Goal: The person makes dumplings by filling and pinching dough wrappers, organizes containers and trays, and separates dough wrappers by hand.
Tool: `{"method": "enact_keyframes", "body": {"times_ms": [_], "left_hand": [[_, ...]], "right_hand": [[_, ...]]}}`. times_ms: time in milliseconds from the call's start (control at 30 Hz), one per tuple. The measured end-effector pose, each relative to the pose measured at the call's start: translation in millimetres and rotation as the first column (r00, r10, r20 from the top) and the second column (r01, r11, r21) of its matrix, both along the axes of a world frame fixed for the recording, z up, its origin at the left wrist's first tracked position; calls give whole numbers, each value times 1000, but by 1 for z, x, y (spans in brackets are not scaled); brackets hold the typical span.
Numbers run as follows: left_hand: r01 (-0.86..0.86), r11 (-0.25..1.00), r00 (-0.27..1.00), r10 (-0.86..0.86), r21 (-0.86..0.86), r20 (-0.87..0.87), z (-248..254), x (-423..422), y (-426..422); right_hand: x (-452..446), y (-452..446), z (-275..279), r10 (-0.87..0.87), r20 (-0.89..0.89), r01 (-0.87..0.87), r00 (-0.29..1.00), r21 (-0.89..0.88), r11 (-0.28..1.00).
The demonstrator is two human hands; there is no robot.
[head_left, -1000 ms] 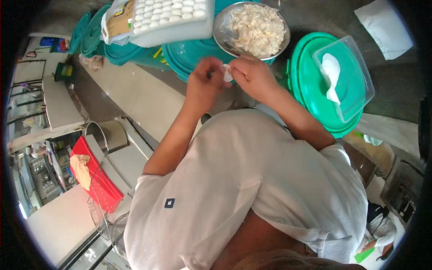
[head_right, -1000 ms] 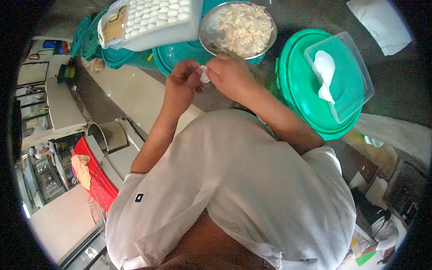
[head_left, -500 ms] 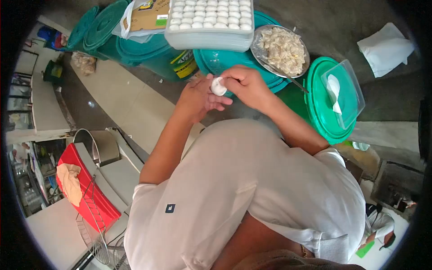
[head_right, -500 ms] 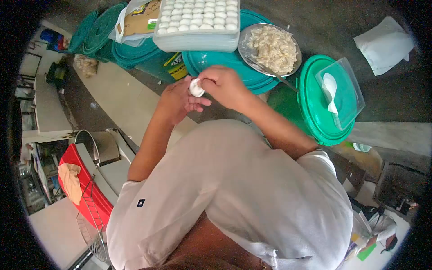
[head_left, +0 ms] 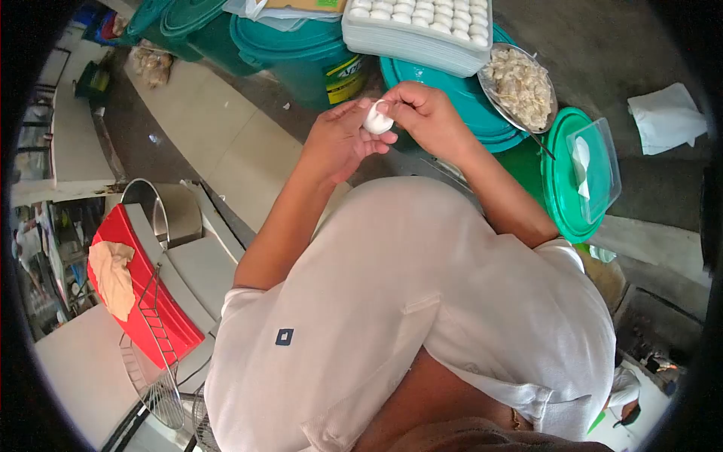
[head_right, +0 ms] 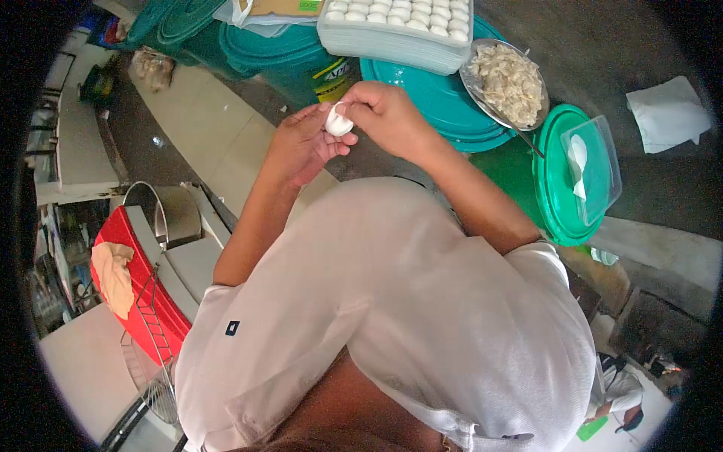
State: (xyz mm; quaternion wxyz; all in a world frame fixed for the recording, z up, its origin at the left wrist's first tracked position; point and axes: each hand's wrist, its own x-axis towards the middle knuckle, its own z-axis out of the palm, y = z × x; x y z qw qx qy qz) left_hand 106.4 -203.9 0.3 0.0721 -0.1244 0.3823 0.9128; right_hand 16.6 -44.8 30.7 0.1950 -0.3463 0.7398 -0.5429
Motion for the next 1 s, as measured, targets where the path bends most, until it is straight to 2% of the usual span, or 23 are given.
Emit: {"method": "enact_keyframes", "body": {"times_ms": [100, 200, 267, 300, 367, 400, 467, 600, 633, 667, 700, 733, 767, 800, 867, 900, 967, 1000], "left_hand": [[21, 999, 1000, -20, 43, -22, -2, 1, -11], [27, 995, 999, -25, 91, -27, -1, 2, -20], [-192, 963, 981, 181, -190, -76, 5, 1, -21], [-197, 962, 980, 186, -189, -76, 6, 1, -21], [-457, 743, 875, 276, -489, -398, 6, 3, -19], [-458, 743, 875, 276, -489, -399, 5, 5, -22], [-578, 388, 787, 32, -718, -617, 2, 8, -29], [-659, 327, 730, 62, -677, -681, -2, 7, -43], [-479, 641, 852, 173, -600, -495, 2, 9, -48], [-291, 876, 944, 195, -385, -268, 6, 12, -53], [-300, 872, 941, 205, -386, -268, 9, 13, -57], [-180, 969, 965, 141, -168, -221, 12, 12, -62], [-53, 996, 979, 65, 67, -191, 13, 13, -66], [-61, 996, 979, 72, 66, -191, 12, 13, -67], [-128, 992, 975, 127, 5, -182, 9, 11, -67], [-135, 991, 974, 134, 5, -182, 6, 9, -69], [-242, 966, 965, 231, -88, -121, 3, 7, -73], [-249, 964, 964, 238, -87, -119, 3, 7, -74]], "right_hand": [[0, -11, 0, -10, -106, 18, 994, 70, 997], [-3, -21, -10, -19, -195, 13, 981, -32, 999], [2, -29, -8, -173, 185, 188, 967, -66, 980], [-1, -31, -7, -168, 184, 183, 968, -65, 981], [-7, -31, -1, -75, 478, 119, 875, -63, 991], [-5, -34, 3, -75, 477, 119, 876, -63, 991], [4, -44, 16, -42, 452, 75, 891, -55, 996], [0, -57, 11, 8, 465, 63, 886, -138, 988], [-1, -58, 11, 21, 436, 41, 900, -133, 990], [-2, -60, 11, 35, 407, 18, 913, -126, 992], [-2, -63, 13, 45, 406, 7, 913, -127, 992], [-1, -66, 14, 45, 319, -15, 947, -97, 995], [0, -69, 15, 47, 230, -33, 972, -66, 997], [0, -72, 13, 54, 231, -40, 972, -67, 997], [-2, -76, 6, 60, 62, -54, 996, -93, 994], [-4, -78, 5, 67, 62, -62, 996, -92, 994], [-8, -83, 2, 7, 337, 15, 941, -63, 998], [-12, -85, -2, 14, 339, 8, 941, -62, 998]]}}
